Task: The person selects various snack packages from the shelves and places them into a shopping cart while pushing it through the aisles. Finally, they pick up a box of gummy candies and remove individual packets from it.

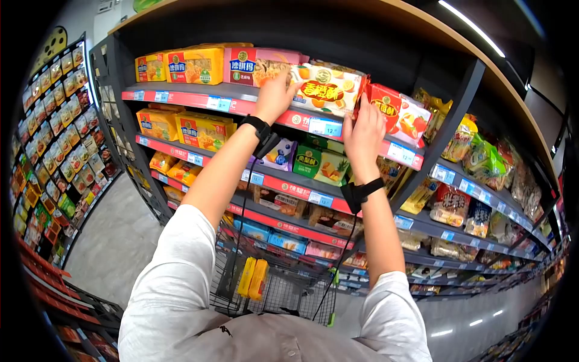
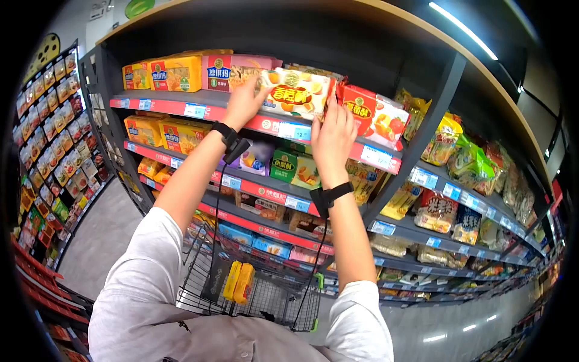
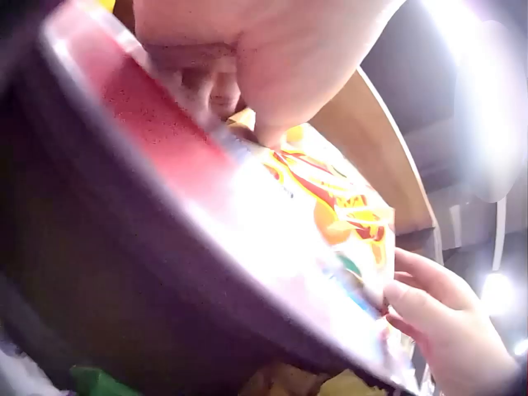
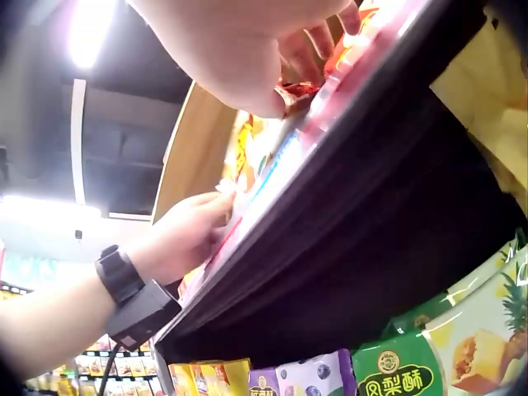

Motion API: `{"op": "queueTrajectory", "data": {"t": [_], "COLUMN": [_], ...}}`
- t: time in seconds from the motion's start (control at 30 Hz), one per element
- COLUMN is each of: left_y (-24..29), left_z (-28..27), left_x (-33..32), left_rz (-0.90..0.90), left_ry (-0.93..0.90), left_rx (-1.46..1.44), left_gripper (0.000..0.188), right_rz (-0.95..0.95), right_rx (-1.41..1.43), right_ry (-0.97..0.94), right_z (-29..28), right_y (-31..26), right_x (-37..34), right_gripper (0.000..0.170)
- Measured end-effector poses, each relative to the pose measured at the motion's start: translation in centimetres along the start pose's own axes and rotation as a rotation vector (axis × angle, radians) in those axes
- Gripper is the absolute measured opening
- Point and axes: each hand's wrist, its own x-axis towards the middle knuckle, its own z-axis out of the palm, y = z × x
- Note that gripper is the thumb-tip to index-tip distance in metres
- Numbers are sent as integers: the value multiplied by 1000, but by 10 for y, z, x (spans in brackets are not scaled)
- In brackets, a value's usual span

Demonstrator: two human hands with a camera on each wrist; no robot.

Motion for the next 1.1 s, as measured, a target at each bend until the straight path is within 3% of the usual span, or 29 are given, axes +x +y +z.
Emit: {"op": "queueTrajectory", "data": {"t": [0.1, 0.13, 0.27, 0.37, 0.4, 0.5, 0.63, 0.73, 0.77, 0.83, 0.9, 0.97, 1.0, 1.03, 1.1], "left_y": [4, 5, 7, 15, 19, 47, -1, -44, -57, -58, -60, -84, -90, -87, -113], "left_z": [8, 6, 7, 5, -6, -50, -122, -195, -218, -254, -280, -300, -307, -313, -319], "left_x": [0, 3, 2, -15, -26, -91, -251, -397, -444, -497, -533, -572, -595, -598, -642], "left_rz": [-40, -78, -119, 162, 224, 233, -144, -642, -718, -1009, -1103, -1145, -1180, -1170, -1047], "left_ry": [-5, -28, -59, 148, 131, 59, -179, -440, -543, -657, -719, -709, -712, -738, -686], "left_rx": [76, 64, 71, 507, 631, 636, 797, 933, 1037, 1041, 1075, 1006, 944, 852, 794], "left_gripper": [40, 40, 40, 47, 53, 55, 56, 53, 59, 65, 66, 68, 70, 72, 71], "right_rz": [-13, -77, -48, -35, -36, -34, -59, -123, -133, -224, -193, -218, -208, -65, -98], "right_rx": [106, 75, 54, 107, 126, 148, 118, 67, 87, 262, 405, 384, 394, 460, 593], "right_ry": [16, 42, 56, 56, 66, 66, 72, 117, 117, 177, 145, -22, -129, -335, -601], "right_z": [12, 12, 16, 17, 18, 16, 17, 16, 12, 5, -12, -41, -57, -73, -111], "right_y": [11, 12, 10, 13, 14, 15, 16, 16, 17, 28, 32, 25, 19, 14, -2], "right_x": [-16, -16, -18, -22, -22, -23, -22, -24, -23, -31, -62, -116, -153, -201, -286], "right_gripper": [50, 40, 28, 27, 27, 27, 25, 24, 23, 21, 19, 16, 16, 17, 16]}}
